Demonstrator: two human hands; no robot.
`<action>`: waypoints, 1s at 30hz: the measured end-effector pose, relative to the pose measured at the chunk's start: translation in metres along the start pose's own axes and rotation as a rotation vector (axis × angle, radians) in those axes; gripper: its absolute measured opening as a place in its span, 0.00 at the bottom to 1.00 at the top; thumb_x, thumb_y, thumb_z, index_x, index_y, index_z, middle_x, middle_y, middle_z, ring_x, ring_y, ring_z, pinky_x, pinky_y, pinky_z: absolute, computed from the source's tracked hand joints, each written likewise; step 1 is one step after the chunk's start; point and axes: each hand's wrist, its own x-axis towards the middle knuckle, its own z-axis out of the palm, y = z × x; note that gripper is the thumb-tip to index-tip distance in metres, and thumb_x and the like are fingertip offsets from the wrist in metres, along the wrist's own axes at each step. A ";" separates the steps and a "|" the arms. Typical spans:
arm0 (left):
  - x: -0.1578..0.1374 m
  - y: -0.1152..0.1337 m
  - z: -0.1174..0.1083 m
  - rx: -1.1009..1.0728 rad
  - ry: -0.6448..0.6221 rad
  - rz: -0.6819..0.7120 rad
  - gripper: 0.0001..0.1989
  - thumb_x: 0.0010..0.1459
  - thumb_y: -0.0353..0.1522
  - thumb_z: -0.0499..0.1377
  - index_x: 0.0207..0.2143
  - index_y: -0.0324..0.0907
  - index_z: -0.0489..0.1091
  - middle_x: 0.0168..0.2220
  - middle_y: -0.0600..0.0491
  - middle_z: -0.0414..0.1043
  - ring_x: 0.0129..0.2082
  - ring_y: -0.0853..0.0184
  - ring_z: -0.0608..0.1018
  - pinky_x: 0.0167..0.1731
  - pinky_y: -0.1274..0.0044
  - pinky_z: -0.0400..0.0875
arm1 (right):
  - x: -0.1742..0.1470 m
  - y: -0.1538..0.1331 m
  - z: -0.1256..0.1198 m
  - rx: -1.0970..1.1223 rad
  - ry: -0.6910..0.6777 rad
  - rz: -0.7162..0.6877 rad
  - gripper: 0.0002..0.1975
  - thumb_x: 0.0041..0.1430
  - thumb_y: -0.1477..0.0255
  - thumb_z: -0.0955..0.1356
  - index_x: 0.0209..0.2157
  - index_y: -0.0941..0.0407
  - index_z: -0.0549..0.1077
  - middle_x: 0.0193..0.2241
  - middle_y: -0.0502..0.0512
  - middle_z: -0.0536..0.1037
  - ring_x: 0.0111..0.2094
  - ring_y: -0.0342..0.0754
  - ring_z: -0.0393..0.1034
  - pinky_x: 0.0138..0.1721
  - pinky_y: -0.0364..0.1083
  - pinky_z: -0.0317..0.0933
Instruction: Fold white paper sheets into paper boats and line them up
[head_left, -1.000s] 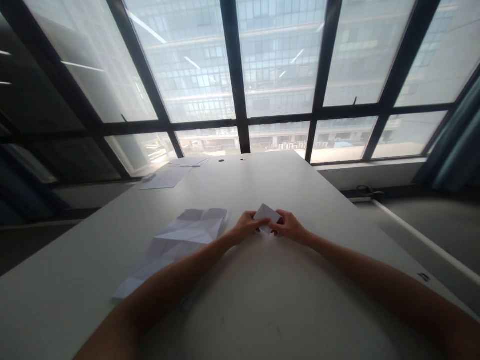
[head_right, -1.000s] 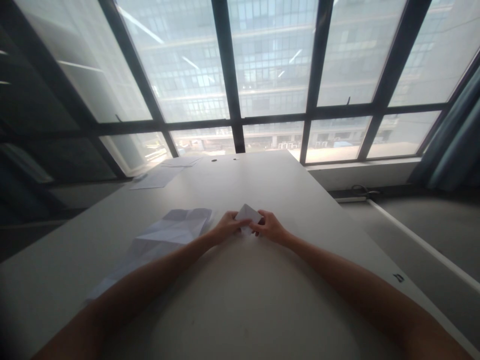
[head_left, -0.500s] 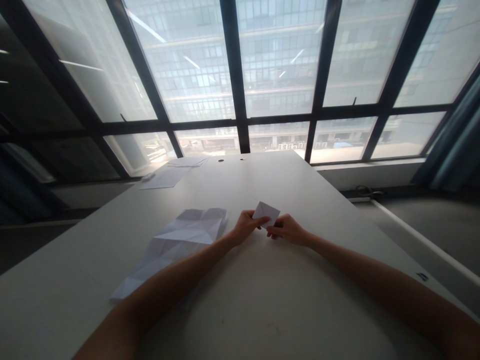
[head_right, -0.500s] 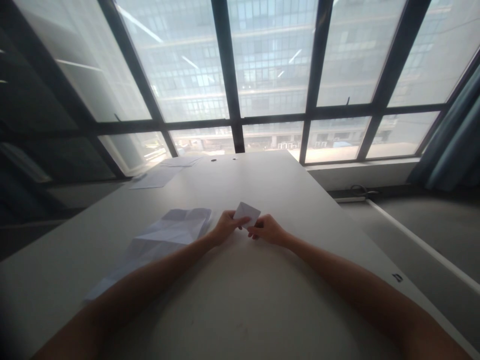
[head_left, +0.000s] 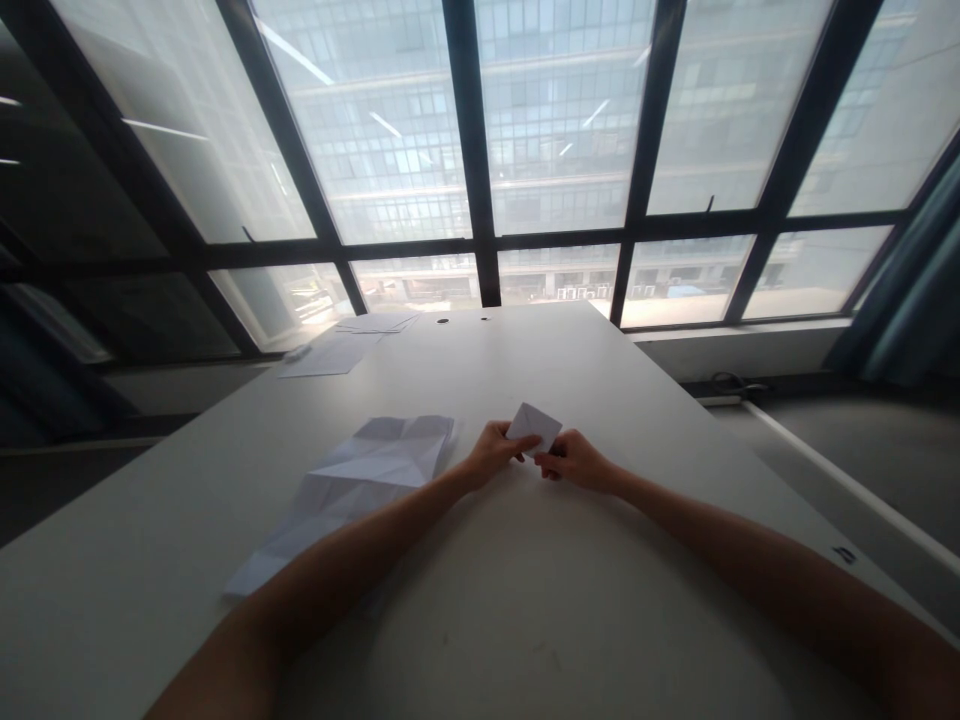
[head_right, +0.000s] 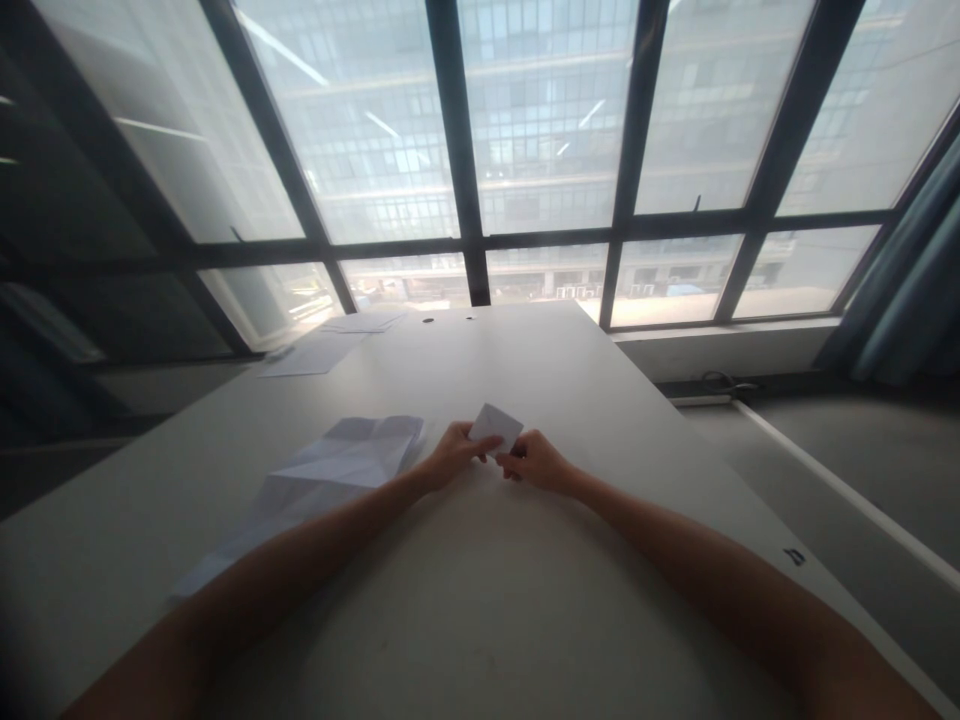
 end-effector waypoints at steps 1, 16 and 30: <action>0.000 0.000 0.000 0.001 -0.005 -0.004 0.19 0.49 0.43 0.69 0.29 0.34 0.78 0.26 0.50 0.76 0.24 0.69 0.73 0.24 0.79 0.68 | 0.000 -0.001 0.000 -0.006 -0.010 0.006 0.17 0.55 0.59 0.70 0.23 0.59 0.76 0.20 0.54 0.77 0.21 0.44 0.69 0.24 0.42 0.61; -0.001 0.004 -0.002 -0.008 -0.119 -0.025 0.23 0.49 0.46 0.68 0.32 0.32 0.78 0.27 0.47 0.77 0.26 0.66 0.77 0.27 0.78 0.70 | 0.000 -0.009 -0.003 0.057 0.118 0.034 0.16 0.55 0.62 0.69 0.21 0.59 0.74 0.17 0.52 0.74 0.18 0.42 0.64 0.21 0.41 0.56; -0.003 0.007 -0.001 0.048 -0.087 -0.078 0.23 0.48 0.47 0.67 0.26 0.32 0.75 0.21 0.54 0.68 0.20 0.72 0.68 0.21 0.81 0.58 | 0.003 -0.003 -0.005 0.002 0.177 -0.036 0.17 0.57 0.59 0.68 0.23 0.59 0.73 0.17 0.50 0.73 0.19 0.42 0.65 0.21 0.40 0.55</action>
